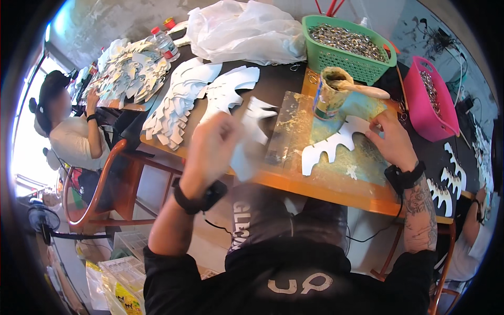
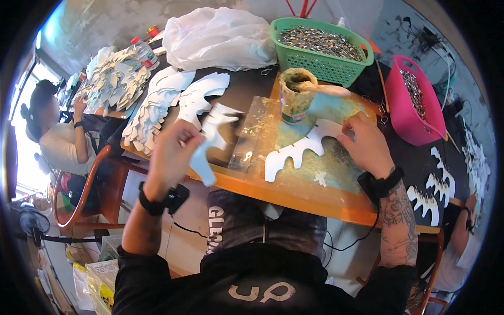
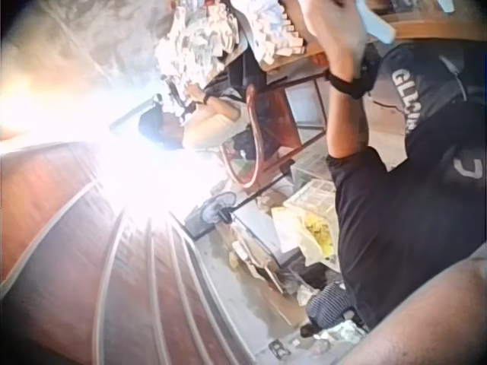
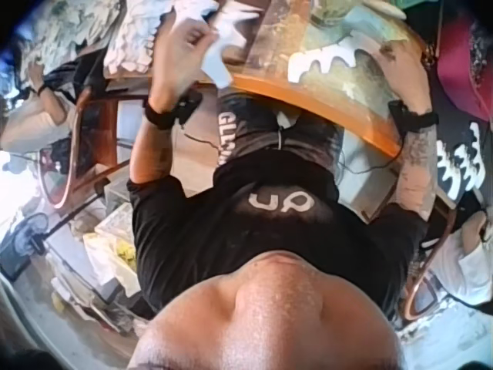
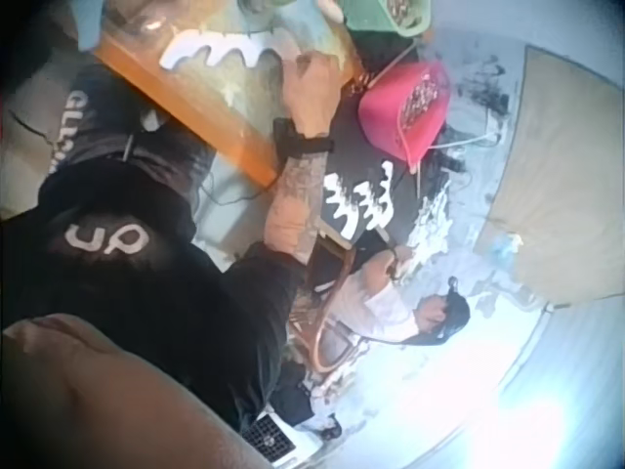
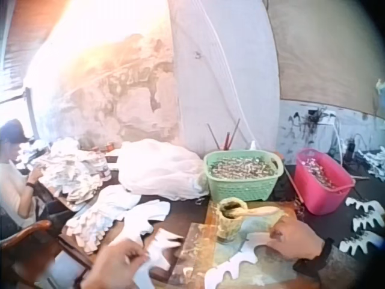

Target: The person applies a substance to white, irregularly shaped pieces using a brush and then attaches small metal rings to them. The person handles the pieces one at a time, dipping the brush into a container and placing the finished items on the table.

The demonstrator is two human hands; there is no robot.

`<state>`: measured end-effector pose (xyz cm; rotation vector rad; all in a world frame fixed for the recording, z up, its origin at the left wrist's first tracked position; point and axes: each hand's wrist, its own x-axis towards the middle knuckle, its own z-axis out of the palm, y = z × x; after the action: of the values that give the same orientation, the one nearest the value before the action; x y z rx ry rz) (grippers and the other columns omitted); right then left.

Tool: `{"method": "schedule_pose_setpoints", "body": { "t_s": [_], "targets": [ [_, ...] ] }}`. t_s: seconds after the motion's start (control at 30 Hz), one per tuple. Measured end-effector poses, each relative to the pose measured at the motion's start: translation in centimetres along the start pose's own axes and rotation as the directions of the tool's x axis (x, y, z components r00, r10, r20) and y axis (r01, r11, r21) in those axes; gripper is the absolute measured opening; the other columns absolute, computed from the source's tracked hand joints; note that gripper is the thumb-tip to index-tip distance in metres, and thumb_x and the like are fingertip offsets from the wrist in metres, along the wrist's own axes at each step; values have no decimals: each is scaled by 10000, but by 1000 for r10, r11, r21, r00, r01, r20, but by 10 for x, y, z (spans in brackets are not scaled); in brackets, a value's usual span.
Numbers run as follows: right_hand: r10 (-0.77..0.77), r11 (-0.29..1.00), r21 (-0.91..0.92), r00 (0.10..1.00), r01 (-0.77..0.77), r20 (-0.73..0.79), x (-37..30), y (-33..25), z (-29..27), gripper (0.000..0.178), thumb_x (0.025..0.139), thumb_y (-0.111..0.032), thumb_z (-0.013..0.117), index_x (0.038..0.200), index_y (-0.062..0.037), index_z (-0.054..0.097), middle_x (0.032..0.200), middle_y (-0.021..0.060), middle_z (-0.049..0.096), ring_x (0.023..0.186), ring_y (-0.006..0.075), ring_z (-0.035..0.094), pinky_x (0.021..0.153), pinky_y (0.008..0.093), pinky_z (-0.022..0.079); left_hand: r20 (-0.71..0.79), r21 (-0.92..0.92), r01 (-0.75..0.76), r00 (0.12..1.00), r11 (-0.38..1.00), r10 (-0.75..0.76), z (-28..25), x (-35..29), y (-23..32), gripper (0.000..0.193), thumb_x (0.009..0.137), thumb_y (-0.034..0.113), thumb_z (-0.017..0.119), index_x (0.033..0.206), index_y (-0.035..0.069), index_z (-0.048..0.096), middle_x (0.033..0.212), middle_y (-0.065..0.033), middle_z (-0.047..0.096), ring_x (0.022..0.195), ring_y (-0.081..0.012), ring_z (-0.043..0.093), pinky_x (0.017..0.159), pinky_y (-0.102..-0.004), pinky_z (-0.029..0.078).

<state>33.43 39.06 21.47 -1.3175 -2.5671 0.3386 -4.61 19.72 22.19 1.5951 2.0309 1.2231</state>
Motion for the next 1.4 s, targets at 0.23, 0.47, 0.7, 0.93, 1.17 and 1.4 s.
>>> {"method": "schedule_pose_setpoints", "body": {
  "t_s": [0.23, 0.47, 0.7, 0.93, 1.17, 1.4],
  "targets": [
    [56, 959, 270, 992, -85, 115, 2, 1, -7, 268, 888, -131, 735, 1116, 8, 717, 916, 97, 710, 857, 226, 691, 795, 361, 539, -38, 355, -24, 998, 935, 40, -68, 48, -70, 135, 917, 91, 769, 992, -6, 711, 893, -111, 748, 835, -173, 707, 757, -329, 544],
    [42, 806, 541, 934, -242, 355, -28, 23, -49, 158, 914, -80, 741, 1006, 49, 740, 773, 28, 686, 699, 80, 590, 655, 280, 481, -96, 643, -225, 925, 732, 369, -41, 9, -36, 235, 853, 108, 771, 1051, 53, 657, 1136, -135, 670, 1106, -352, 626, 954, -457, 457],
    [-40, 795, 600, 994, 91, -98, 17, -14, -55, 346, 912, -124, 805, 1217, -15, 686, 844, -23, 605, 729, 60, 523, 659, 246, 447, 225, 258, -646, 763, 719, 605, 55, -39, 21, 279, 831, 145, 804, 1048, 51, 654, 1120, -122, 656, 1033, -326, 634, 921, -437, 484],
    [-185, 722, 639, 964, 266, -192, 59, -62, -63, 297, 956, -105, 762, 1228, -24, 676, 938, -21, 651, 839, 46, 574, 739, 219, 459, 247, 162, -652, 753, 741, 609, 93, -25, 18, 340, 858, 215, 789, 1106, 42, 634, 1127, -117, 637, 1067, -313, 622, 950, -444, 472],
    [-206, 615, 679, 913, 400, -351, 65, -69, -100, 114, 999, -90, 713, 1094, -36, 681, 975, -26, 670, 895, 48, 628, 819, 217, 500, 275, 244, -600, 796, 762, 539, 95, -27, 25, 376, 889, 272, 753, 1159, 37, 636, 1142, -117, 625, 1089, -316, 601, 975, -449, 458],
    [-210, 698, 608, 921, 377, -329, 71, -71, -91, 142, 962, -116, 725, 1078, -43, 688, 928, -46, 657, 761, 20, 534, 687, 209, 435, 279, 215, -582, 806, 784, 522, 95, -22, 26, 371, 877, 257, 772, 1152, 39, 650, 1151, -119, 622, 1094, -321, 597, 974, -445, 453]
  ]
}}
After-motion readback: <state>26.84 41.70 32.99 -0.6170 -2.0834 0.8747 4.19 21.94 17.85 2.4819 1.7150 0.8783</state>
